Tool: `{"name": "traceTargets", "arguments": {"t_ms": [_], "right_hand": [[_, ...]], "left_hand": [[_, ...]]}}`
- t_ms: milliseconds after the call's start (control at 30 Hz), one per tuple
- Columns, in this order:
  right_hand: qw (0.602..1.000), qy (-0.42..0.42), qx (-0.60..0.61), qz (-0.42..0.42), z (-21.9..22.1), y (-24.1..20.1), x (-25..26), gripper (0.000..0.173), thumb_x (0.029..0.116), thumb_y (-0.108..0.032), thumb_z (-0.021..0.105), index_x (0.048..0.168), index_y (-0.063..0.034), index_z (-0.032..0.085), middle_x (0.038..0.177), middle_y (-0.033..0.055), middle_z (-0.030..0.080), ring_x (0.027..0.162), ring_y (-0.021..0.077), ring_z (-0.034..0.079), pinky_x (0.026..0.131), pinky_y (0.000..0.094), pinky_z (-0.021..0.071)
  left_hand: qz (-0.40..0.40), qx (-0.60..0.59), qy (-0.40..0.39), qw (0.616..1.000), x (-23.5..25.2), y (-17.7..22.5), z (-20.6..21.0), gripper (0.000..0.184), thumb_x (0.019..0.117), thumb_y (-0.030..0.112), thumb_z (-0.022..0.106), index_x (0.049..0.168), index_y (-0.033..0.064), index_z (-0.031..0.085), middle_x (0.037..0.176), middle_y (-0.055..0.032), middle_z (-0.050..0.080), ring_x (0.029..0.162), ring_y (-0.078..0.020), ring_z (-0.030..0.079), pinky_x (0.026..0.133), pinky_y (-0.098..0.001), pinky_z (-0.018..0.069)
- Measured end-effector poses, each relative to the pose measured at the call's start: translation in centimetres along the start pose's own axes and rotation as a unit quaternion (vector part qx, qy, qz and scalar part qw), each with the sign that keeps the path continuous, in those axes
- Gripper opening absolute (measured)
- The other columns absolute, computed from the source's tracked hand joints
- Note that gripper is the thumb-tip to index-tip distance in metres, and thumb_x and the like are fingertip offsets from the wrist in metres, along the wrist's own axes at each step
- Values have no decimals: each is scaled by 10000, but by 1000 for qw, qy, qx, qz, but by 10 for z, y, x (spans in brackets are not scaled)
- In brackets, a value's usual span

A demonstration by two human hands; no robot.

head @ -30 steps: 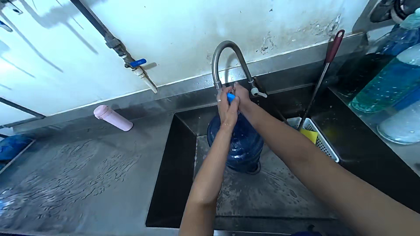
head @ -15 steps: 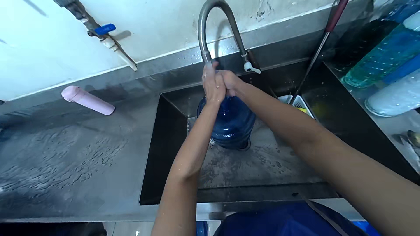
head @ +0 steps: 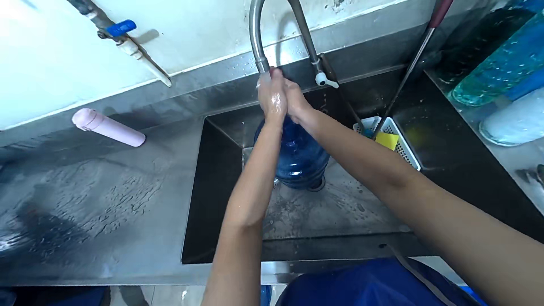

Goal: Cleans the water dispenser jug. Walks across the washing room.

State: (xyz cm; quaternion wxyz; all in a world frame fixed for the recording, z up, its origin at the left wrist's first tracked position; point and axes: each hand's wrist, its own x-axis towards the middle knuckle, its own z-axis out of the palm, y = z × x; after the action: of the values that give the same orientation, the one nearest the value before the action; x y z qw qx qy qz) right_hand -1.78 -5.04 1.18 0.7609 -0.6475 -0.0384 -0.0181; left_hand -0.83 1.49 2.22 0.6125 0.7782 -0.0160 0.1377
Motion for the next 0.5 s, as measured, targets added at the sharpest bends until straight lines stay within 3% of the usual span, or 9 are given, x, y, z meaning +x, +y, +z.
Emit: {"name": "traceTargets", "arguments": {"t_ms": [33, 133, 167, 233, 267, 300, 333, 433, 500], "right_hand": [[996, -12, -68, -49, -2, 0, -1, 304, 1079, -41, 428, 1224, 115, 644, 1300, 224, 607, 1212, 239, 574, 1054, 365, 448], [965, -30, -200, -166, -8, 15, -13, 231, 992, 15, 566, 1138, 62, 738, 1349, 296, 537, 1261, 366, 537, 1080, 428, 449], [969, -24, -177, -168, -9, 19, -15, 246, 992, 21, 565, 1172, 67, 727, 1308, 285, 564, 1218, 346, 558, 1051, 415, 464], [996, 17, -40, -82, -9, 18, -11, 265, 1045, -25, 495, 1215, 84, 666, 1225, 199, 649, 1130, 215, 622, 990, 357, 502], [998, 34, 45, -30, -7, 16, -8, 265, 1079, -78, 438, 1234, 58, 605, 1147, 141, 646, 1035, 144, 621, 924, 313, 513], [993, 31, 112, 11, -8, 14, -7, 265, 1106, -127, 387, 1272, 17, 536, 1120, 105, 612, 991, 117, 604, 887, 293, 518], [986, 23, 157, 48, -8, 12, -8, 289, 1118, -165, 356, 1294, -11, 526, 1102, 90, 609, 961, 121, 606, 852, 301, 529], [973, -49, 191, 124, -13, 11, -6, 343, 1134, -207, 279, 1284, -49, 544, 1055, 60, 620, 929, 128, 625, 827, 306, 540], [965, -76, 198, 152, -17, 12, -1, 283, 1116, -154, 330, 1243, -45, 558, 993, 51, 614, 860, 122, 616, 771, 287, 533]], "left_hand": [[-28, -86, 12, 996, -4, -3, 1, 465, 1115, 223, 233, 1336, -57, 532, 1178, -160, 606, 1078, -170, 582, 975, -326, 470], [-175, -247, 24, 953, -2, -7, -3, 588, 1131, 403, 115, 1113, 52, 586, 862, -33, 624, 765, -91, 623, 708, -264, 534], [-154, -209, 12, 966, -4, -9, -3, 577, 1138, 351, 110, 1140, 24, 585, 897, -52, 623, 802, -98, 617, 746, -263, 521], [14, 0, -21, 1000, -9, -12, -2, 469, 1111, 145, 215, 1262, -95, 589, 1108, -191, 660, 1045, -206, 627, 961, -348, 482], [112, 117, -40, 986, -12, -10, -2, 448, 1085, 134, 281, 1274, -123, 597, 1171, -267, 670, 1132, -306, 643, 1020, -439, 470], [196, 196, -36, 960, -10, -10, -1, 441, 1053, 155, 325, 1201, -121, 637, 1109, -292, 687, 1078, -365, 669, 961, -500, 487], [215, 241, -41, 946, -6, -8, -1, 444, 1045, 196, 344, 1155, -108, 648, 1099, -303, 666, 1087, -396, 644, 967, -526, 466], [124, 290, -68, 947, 6, -3, -4, 458, 1045, 266, 367, 1141, -94, 634, 1220, -300, 597, 1226, -403, 552, 1052, -532, 407], [34, 224, -82, 971, 11, -1, -5, 443, 1091, 274, 340, 1074, -55, 637, 1040, -192, 628, 1026, -275, 603, 931, -480, 459]]}}
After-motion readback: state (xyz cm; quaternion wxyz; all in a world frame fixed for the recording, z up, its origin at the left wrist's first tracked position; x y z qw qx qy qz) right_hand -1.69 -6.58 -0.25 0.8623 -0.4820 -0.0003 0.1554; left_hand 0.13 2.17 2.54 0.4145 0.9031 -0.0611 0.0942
